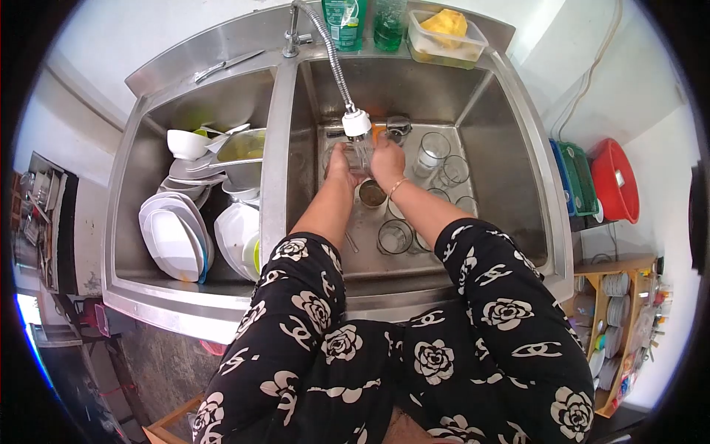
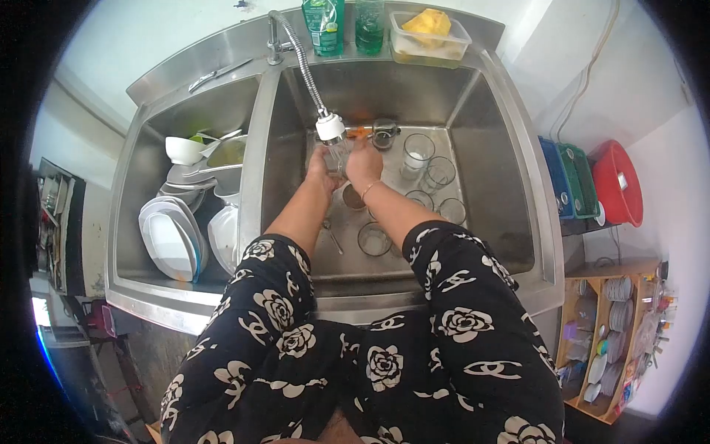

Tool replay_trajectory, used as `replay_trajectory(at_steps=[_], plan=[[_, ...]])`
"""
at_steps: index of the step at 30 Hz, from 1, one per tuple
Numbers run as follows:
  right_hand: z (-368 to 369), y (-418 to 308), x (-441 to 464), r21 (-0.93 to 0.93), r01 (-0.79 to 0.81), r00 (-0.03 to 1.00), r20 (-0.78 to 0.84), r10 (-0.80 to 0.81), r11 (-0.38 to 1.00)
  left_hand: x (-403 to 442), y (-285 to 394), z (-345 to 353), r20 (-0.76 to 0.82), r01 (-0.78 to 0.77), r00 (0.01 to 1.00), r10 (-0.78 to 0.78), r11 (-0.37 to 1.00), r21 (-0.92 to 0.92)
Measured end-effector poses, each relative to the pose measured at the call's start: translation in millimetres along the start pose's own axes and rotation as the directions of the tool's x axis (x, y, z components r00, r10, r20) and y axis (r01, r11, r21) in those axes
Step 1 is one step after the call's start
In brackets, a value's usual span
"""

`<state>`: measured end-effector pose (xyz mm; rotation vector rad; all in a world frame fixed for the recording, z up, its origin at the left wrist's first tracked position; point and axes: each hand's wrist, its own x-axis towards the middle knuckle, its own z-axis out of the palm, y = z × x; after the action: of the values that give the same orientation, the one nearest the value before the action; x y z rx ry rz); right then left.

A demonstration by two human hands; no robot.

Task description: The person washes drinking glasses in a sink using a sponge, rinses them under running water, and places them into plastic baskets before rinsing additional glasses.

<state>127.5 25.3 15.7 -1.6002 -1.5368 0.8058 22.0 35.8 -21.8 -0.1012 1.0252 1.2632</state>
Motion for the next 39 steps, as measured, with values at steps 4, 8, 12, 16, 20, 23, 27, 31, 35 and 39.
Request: replay_trajectory(at_steps=[4,8,12,16,20,23,27,31,35,39], plan=[[2,7,-12,-0.061,0.014,0.991,0.137,-0.005,0.998,8,2,-7,-0.005,-0.070,0.998,0.070,0.997,0.011],[-19,9,11,-0.075,-0.172,0.879,0.439,0.187,0.982,22,-5,-10,0.136,-0.053,0.990,0.027,0.979,0.195],[-23,14,25,0.329,-0.639,0.654,0.708,0.266,0.695,-8,-7,4,0.371,-0.109,0.929,0.001,0.957,0.269],[-38,-15,-6,0.305,-0.557,0.651,0.738,0.178,0.772,-22,6,6,0.431,0.022,0.898,-0.088,0.988,0.156],[-26,17,1,0.066,0.047,0.753,0.653,-0.079,0.997,4,7,-4,0.213,-0.083,0.977,-0.010,0.903,0.423],[-59,-11,-6,-0.289,0.189,0.849,0.529,-0.008,0.938,31,4,-11,0.237,-0.129,0.972,-0.002,0.836,0.533],[-79,-25,2,-0.565,0.454,0.811,0.582,-0.058,0.689,0,13,12,0.110,-0.227,0.964,0.242,0.530,0.817],[-54,-14,-20,-0.713,0.584,0.812,0.504,-0.295,0.389,-2,17,14,0.103,-0.264,0.866,0.489,0.273,0.925],[-33,10,-19,-0.693,0.632,0.751,0.439,-0.493,0.346,-32,23,25,0.059,-0.173,0.837,0.544,0.161,0.972],[-61,-24,-19,-0.530,0.435,0.852,0.504,-0.142,0.728,-39,20,26,0.296,-0.366,0.645,0.705,-0.055,0.929]])
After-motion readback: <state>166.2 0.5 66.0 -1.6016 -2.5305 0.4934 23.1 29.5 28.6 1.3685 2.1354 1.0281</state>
